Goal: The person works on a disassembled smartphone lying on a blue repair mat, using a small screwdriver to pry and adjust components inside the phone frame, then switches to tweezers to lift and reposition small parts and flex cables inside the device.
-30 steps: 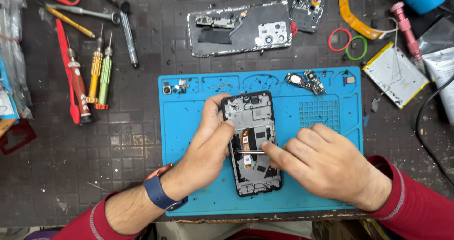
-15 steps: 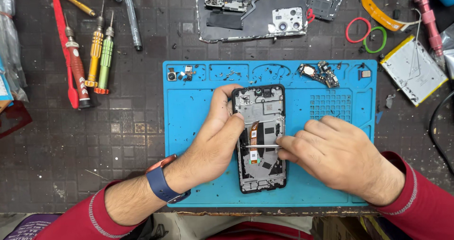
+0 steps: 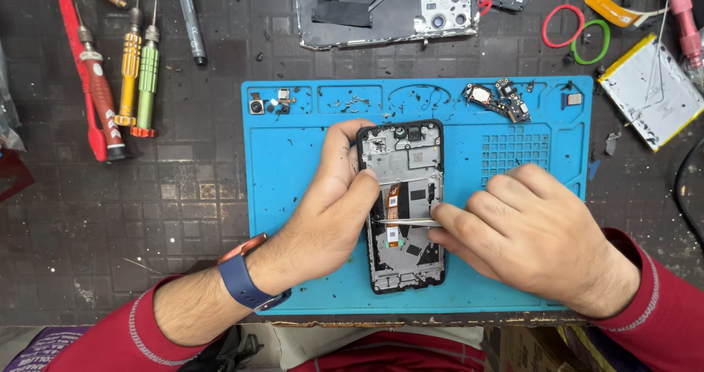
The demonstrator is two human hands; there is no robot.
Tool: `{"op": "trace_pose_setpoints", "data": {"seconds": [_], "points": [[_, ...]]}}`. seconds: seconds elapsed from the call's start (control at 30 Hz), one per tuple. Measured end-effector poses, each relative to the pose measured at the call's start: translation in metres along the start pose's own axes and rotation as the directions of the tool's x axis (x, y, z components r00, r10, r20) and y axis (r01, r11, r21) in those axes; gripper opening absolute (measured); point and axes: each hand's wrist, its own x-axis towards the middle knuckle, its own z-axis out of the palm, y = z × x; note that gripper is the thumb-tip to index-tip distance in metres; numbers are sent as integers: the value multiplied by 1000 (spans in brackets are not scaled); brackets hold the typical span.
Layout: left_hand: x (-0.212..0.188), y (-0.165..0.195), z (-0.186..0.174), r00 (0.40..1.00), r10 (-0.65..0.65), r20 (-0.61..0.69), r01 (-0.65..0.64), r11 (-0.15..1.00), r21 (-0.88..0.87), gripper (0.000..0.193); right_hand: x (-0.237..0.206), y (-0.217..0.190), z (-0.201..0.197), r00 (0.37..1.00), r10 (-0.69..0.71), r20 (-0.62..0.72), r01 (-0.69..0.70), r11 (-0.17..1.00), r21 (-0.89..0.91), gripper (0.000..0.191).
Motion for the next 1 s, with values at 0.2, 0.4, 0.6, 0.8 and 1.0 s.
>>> {"op": "trace_pose_setpoints", "data": {"seconds": [0.2,0.4,0.6,0.8,1.0], "points": [[-1,-2,-2,1000,8,6,-8,1000,11,40,-2,2,2,999,-24,21,23,998,66,27],[-1,-3,-1,1000,-19,0,19,1000,-22,42,1,4,2,999,-47,5,46,990,134,27],[-1,-4,-1,1000,20,-6,-20,999,26,40,4,4,4,998,-45,48,35,980,197,30],[-2,-3,-1,1000,-8,3,8,1000,-19,43,2,6,0,980,-106,170,109,994,-8,27],[-3,-1,1,1000,6,-11,-6,1000,4,44,1,4,-3,985,-174,-1,174,981,-82,34]]}}
